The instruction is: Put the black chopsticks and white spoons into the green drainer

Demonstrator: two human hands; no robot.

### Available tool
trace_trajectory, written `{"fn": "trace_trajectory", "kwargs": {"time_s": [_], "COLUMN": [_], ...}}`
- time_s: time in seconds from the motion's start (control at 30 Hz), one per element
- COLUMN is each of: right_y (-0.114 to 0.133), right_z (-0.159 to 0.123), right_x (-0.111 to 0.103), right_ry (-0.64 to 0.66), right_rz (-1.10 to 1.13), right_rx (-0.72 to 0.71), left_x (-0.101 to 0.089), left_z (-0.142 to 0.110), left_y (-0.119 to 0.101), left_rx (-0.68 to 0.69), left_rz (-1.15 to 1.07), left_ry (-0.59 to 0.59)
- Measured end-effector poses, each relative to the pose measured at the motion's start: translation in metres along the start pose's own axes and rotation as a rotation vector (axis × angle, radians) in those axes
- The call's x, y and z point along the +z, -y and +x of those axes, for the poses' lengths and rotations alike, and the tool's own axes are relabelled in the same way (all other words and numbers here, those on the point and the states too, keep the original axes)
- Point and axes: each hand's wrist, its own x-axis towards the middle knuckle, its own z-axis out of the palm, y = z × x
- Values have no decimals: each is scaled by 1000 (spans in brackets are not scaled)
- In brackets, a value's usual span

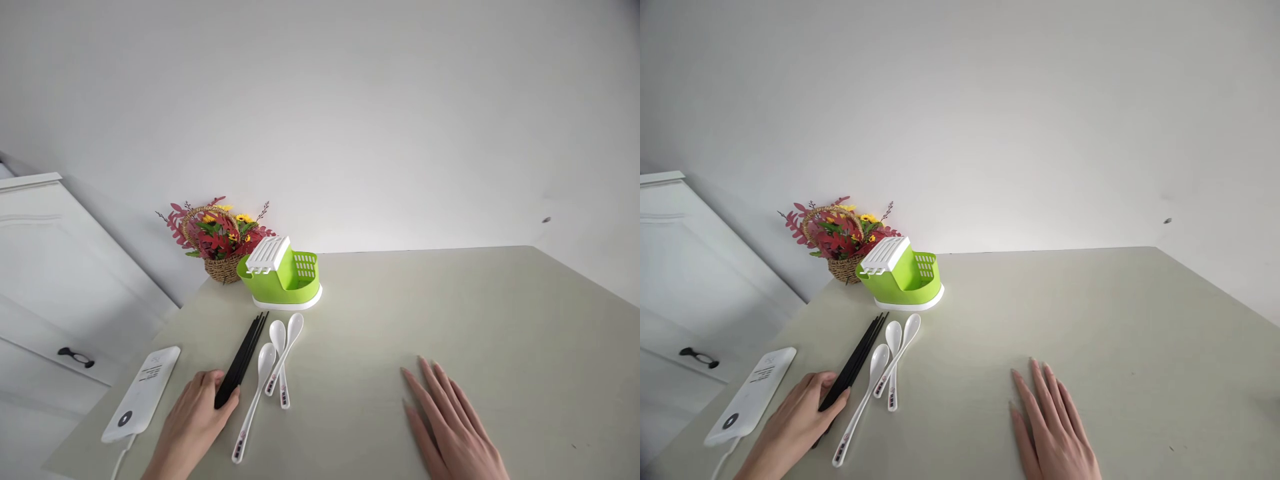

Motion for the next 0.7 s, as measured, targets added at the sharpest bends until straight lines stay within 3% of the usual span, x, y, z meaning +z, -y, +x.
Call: {"fn": "trace_trajectory", "kwargs": {"time_s": [0.13, 0.37, 0.6, 0.7], "right_y": [8, 5, 13, 16], "right_z": [1, 1, 3, 5], "right_x": [-3, -3, -10, -13], "right_ry": [-26, -23, -26, -39], "right_rz": [25, 20, 59, 89], "right_rx": [39, 25, 93, 107], "left_x": [-17, -30, -14, -7], "left_z": [10, 21, 16, 11], "left_y": [-18, -46, -43, -38], "left_rx": [-21, -42, -10, -20], "left_rz": [219, 474, 529, 491], "left_ry": [205, 403, 368, 296]}}
